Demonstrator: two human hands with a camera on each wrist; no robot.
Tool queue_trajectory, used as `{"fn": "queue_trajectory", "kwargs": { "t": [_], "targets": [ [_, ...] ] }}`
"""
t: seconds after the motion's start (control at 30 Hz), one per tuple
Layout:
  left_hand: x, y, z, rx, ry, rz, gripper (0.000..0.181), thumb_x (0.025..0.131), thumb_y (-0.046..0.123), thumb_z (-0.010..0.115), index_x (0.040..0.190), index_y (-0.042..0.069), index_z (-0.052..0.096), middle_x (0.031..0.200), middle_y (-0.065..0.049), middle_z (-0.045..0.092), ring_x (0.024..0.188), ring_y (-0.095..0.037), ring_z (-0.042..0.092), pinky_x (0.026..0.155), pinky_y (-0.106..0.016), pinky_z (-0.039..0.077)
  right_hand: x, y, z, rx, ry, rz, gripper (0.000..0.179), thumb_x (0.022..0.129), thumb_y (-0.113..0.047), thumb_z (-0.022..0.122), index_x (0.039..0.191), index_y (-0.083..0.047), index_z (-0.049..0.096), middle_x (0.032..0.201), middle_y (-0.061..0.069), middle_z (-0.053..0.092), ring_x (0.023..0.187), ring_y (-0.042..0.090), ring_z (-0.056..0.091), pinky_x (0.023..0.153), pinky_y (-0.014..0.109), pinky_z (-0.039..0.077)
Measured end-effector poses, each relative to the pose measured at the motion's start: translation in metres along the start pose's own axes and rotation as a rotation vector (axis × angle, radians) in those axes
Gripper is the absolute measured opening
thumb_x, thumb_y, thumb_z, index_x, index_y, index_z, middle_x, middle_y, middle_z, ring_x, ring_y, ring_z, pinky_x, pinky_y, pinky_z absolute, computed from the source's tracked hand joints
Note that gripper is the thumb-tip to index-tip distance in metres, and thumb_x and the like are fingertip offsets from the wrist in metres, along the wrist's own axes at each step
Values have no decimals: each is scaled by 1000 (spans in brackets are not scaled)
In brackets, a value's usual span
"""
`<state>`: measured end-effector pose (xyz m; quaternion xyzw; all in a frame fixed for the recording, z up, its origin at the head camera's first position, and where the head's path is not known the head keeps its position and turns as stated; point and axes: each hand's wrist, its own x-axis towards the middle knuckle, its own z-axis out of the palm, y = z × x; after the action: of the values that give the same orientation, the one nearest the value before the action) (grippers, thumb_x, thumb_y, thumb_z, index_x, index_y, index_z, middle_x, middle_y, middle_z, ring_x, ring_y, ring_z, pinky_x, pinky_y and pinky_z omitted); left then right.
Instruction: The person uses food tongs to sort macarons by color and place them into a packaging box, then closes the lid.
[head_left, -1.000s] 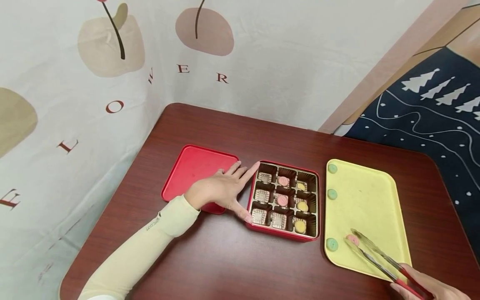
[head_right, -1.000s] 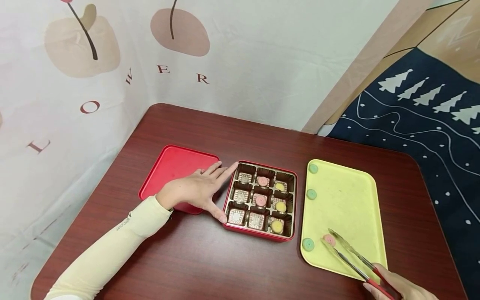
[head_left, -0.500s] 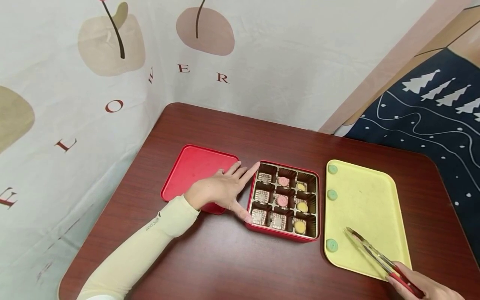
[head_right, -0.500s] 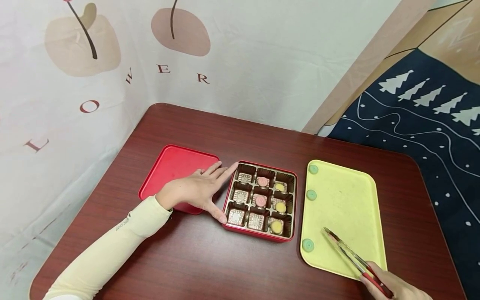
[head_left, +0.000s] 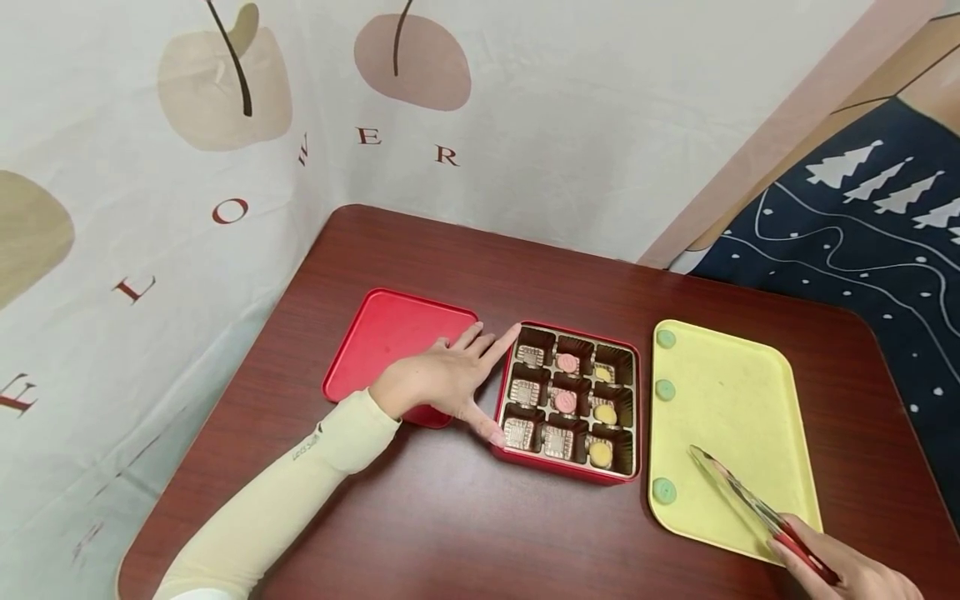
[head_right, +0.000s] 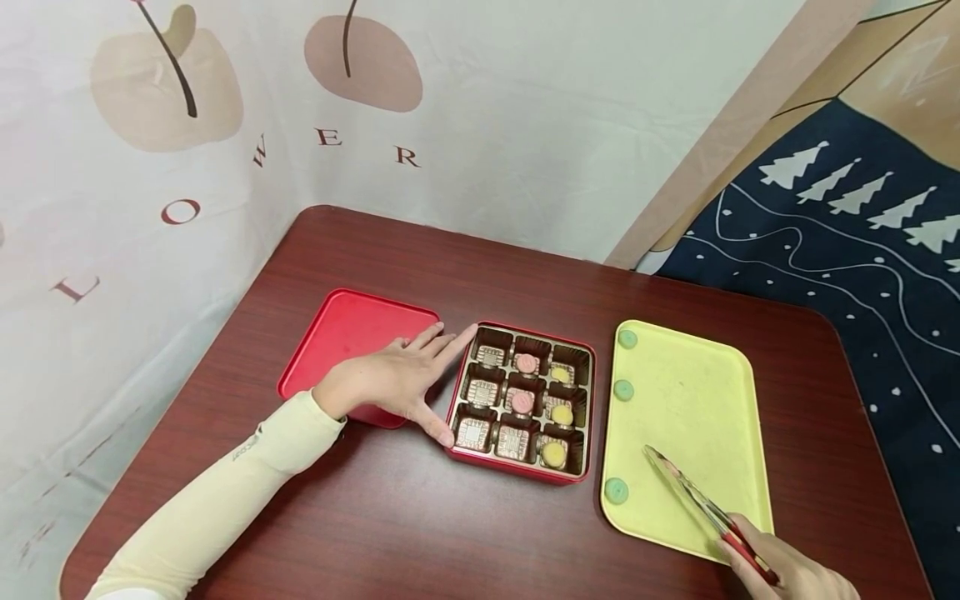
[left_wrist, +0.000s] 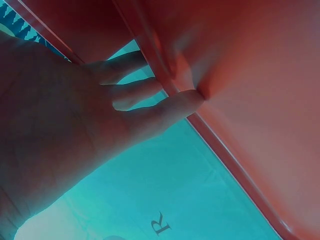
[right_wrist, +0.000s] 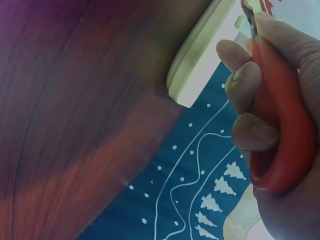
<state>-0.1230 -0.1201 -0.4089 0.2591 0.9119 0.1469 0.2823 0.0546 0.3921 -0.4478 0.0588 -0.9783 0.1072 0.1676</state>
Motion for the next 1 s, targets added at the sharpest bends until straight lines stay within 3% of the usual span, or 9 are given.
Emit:
{"fn": "queue_trajectory", "kwargs": {
  "t": [0.13, 0.37, 0.47, 0.53, 0.63, 0.7, 0.87, 1.0],
  "targets": [
    [0, 1, 0, 3, 3, 3, 159, 70, 89, 82, 171, 29, -25, 181, -17, 12, 166, -38, -6, 127, -69, 13, 3, -6, -3, -39, -72, 49, 57, 90, -54, 87, 118, -4, 83, 58, -10, 55, 54, 4, 33, 44, 26, 23],
    [0, 0, 0, 11, -1, -3, 159, 70, 88, 82, 171, 29, -27, 181, -17, 11, 166, -38, -7, 127, -69, 13, 12, -13, -3, 20, -64, 17, 46, 87, -37, 93, 118, -5, 84, 55, -24, 38, 52, 0, 28, 46, 23, 20],
    [-1, 0, 0, 2, -2, -7, 159, 71, 88, 82, 171, 30, -26, 181, -18, 11, 166, -38, -7, 127, -69, 13, 16, -14, -1, 77, -49, -28, 43, 84, -32, 96, 117, -6, 84, 56, -27, 42, 53, -5, 26, 47, 21, 21],
    [-1, 0, 0, -4, -7, -9, 159, 71, 88, 82, 171, 30, -26, 181, -18, 11, 166, -38, -7, 127, -69, 12, 20, -14, -1, 126, -22, -77, 42, 85, -32, 96, 117, -7, 84, 58, -21, 54, 52, -8, 26, 47, 20, 22],
    [-1, 0, 0, -4, -6, -10, 158, 71, 88, 82, 171, 30, -25, 181, -18, 10, 166, -38, -7, 127, -69, 12, 26, -14, 0, 187, 11, -160, 41, 88, -37, 93, 117, -10, 85, 75, -8, 74, 52, -12, 34, 47, 20, 30],
    [0, 0, 0, 0, -6, -9, 158, 70, 88, 82, 171, 29, -25, 181, -18, 10, 166, -38, -7, 127, -69, 13, 31, -15, 0, 232, 18, -201, 39, 85, -30, 96, 118, -12, 86, 92, -6, 81, 55, -13, 43, 49, 18, 36],
    [0, 0, 0, 12, 4, -1, 159, 70, 89, 81, 171, 29, -25, 181, -18, 11, 166, -39, -6, 127, -70, 14, 40, -26, -2, 285, -38, -166, 55, 69, -5, 101, 120, -19, 86, 107, -27, 74, 71, -17, 57, 57, 11, 40],
    [0, 0, 0, 12, 1, -3, 160, 70, 89, 82, 171, 29, -26, 181, -17, 11, 166, -38, -6, 127, -69, 14, 47, -36, -4, 303, -64, -174, 58, 68, -3, 101, 121, -22, 86, 110, -25, 75, 92, -24, 61, 67, 7, 46]
  ]
}}
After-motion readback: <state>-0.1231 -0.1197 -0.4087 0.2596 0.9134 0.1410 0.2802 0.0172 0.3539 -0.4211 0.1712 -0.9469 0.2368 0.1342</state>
